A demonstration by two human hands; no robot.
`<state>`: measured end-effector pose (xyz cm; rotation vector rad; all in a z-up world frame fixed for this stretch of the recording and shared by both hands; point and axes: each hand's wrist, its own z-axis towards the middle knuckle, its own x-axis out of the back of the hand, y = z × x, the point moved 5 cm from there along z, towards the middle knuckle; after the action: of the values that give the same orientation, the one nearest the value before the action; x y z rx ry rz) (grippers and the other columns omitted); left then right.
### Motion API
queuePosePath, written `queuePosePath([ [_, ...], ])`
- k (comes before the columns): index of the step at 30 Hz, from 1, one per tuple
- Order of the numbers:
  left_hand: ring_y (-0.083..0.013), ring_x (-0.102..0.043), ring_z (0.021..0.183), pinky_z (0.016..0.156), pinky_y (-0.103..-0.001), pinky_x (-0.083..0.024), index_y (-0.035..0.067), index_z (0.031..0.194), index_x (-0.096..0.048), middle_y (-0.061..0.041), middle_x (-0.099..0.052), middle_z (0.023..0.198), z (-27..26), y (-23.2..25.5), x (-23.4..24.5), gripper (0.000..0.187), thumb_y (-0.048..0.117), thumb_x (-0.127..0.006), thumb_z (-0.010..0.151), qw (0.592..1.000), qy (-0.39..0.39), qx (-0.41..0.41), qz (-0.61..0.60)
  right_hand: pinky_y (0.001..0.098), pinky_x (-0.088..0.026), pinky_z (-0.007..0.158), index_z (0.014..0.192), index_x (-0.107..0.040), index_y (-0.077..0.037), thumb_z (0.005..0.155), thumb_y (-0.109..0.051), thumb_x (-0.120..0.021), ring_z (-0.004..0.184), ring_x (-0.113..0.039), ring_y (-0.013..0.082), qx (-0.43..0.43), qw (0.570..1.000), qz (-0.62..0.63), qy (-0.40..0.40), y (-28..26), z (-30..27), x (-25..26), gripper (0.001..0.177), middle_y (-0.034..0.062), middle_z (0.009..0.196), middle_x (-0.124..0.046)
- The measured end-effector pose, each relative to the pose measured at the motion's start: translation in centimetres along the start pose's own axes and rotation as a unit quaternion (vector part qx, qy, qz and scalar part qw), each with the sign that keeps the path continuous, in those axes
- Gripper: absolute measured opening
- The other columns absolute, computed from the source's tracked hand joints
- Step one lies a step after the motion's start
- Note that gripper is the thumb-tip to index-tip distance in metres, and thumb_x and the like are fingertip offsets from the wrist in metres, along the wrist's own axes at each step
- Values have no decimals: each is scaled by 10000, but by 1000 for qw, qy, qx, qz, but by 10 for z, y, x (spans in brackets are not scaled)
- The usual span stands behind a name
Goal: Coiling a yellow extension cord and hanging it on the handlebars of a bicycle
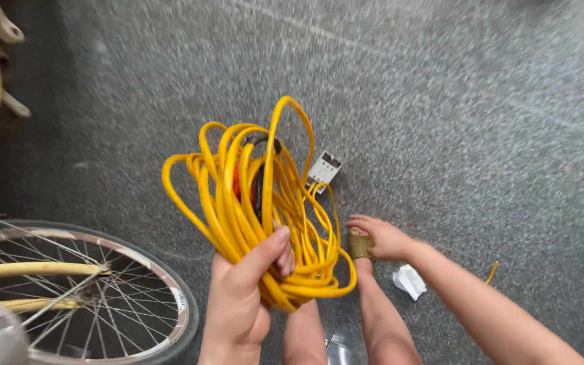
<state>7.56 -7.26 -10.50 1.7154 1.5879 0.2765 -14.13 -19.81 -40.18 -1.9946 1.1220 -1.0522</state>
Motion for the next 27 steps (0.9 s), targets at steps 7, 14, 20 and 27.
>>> queuePosePath([
  [7, -174, -501, 510, 532, -297, -409, -19, 722, -575, -94, -527, 558, -87, 82, -56, 176, 37, -697, 837, 995, -100, -6, 17, 474, -354, 1032, 1307, -549, -174, 677, -236, -722, 1266, -439, 346, 36, 983, -23, 181, -128, -13, 53, 656, 128, 1459, -473],
  [14, -167, -493, 452, 458, -265, -411, -88, 864, -591, -111, -527, 548, -183, 174, -89, 190, 26, -712, 771, 978, -207, -38, -6, 366, -435, 1014, 1000, -777, -203, 875, -454, -608, 1149, -594, 247, -132, 942, -226, 212, -92, -44, 120, 327, -40, 1185, -723],
  [20, -151, -464, 474, 490, -276, -410, -41, 808, -586, -64, -497, 560, -247, 251, -88, 147, 56, -695, 794, 959, -257, -109, 37, 455, -517, 777, 988, -766, -207, 918, -650, -480, 987, -694, 334, -394, 882, -140, 219, -81, -154, 217, 531, 111, 1022, -756],
  [27, -135, -486, 435, 514, -305, -476, -21, 795, -607, -58, -459, 512, -276, 298, -97, 139, 48, -725, 775, 943, -260, -206, 27, 411, -557, 839, 812, -799, -234, 855, -519, -618, 930, -741, 296, -355, 873, -73, 326, -134, -177, 296, 340, 1, 716, -778],
])
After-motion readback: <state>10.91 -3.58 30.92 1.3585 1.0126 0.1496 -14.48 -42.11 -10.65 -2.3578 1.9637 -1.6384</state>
